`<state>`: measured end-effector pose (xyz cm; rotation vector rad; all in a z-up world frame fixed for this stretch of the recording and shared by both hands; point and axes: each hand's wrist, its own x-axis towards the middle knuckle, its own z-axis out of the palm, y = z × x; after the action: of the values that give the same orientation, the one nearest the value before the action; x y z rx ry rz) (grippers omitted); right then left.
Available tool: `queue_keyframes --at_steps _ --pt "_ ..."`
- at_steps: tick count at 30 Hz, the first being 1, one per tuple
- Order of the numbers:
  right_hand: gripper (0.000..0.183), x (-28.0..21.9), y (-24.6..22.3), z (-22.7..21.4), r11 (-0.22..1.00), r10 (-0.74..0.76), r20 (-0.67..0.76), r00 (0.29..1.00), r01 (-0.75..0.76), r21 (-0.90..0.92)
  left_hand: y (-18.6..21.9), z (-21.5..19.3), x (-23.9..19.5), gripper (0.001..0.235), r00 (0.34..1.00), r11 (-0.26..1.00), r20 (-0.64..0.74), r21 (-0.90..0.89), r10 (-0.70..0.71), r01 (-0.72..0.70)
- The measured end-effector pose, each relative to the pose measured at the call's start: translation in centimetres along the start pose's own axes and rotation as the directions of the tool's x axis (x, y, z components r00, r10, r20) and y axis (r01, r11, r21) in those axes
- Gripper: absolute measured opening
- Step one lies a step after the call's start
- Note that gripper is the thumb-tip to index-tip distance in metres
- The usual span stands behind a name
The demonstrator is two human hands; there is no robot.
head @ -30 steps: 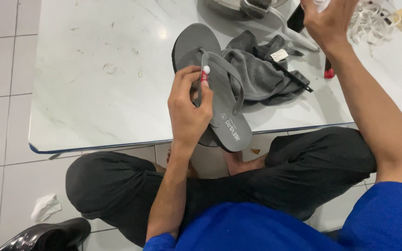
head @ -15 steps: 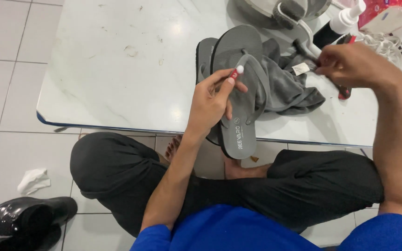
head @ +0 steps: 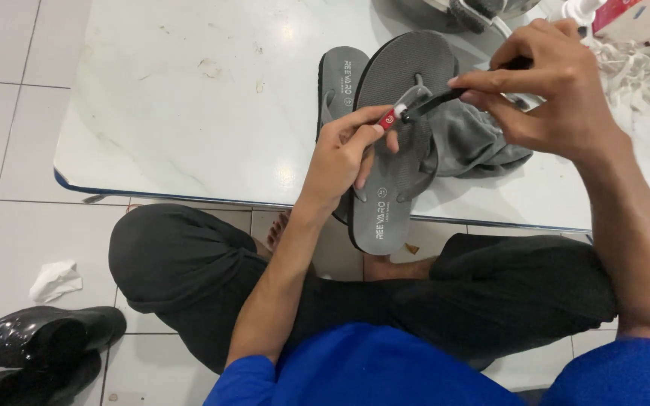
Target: The person scrubs a gray flip-flop with a brush and cleaning solution, then wipes it with a cloth. They flip the sandal to clean the sole and the strap, applying more solution as needed. The person inspects the cleaned flip-flop at the end.
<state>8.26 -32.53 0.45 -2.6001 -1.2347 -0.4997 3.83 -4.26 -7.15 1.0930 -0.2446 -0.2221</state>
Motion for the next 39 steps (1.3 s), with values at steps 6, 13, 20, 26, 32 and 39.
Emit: queue_keyframes --at_steps 6,13,20,26,32,39 --pt "0.011 0.9 0.2 1.0 0.992 -0.054 -0.05 0.997 0.048 -0.115 -0.6 -0.4 0.2 0.034 1.0 1.0 0.016 -0.006 0.013 -0.013" --pt "0.012 1.6 -0.8 0.6 0.996 -0.046 -0.025 0.999 0.044 -0.079 0.2 -0.3 -0.1 0.041 0.999 0.998 0.007 -0.029 -0.051 0.051" --pt "0.014 1.3 -0.6 0.7 0.997 -0.063 -0.053 0.997 0.06 -0.054 -0.2 -0.2 0.0 0.039 1.0 1.0 0.0 0.014 -0.021 0.021" --pt "0.014 1.1 -0.6 0.7 0.996 -0.056 -0.049 0.997 0.052 -0.079 -1.3 -0.4 0.2 0.039 1.0 0.999 -0.018 0.051 0.006 -0.005" --pt "0.016 1.0 -0.4 0.7 0.996 -0.059 -0.048 0.997 0.056 -0.073 -1.4 -0.5 0.2 0.038 1.0 0.996 -0.012 0.083 0.021 -0.02" --pt "0.014 2.0 -1.2 1.2 0.995 -0.095 -0.031 0.995 0.093 -0.046 -1.4 -0.7 0.2 0.038 0.998 0.991 0.014 0.116 0.067 -0.068"
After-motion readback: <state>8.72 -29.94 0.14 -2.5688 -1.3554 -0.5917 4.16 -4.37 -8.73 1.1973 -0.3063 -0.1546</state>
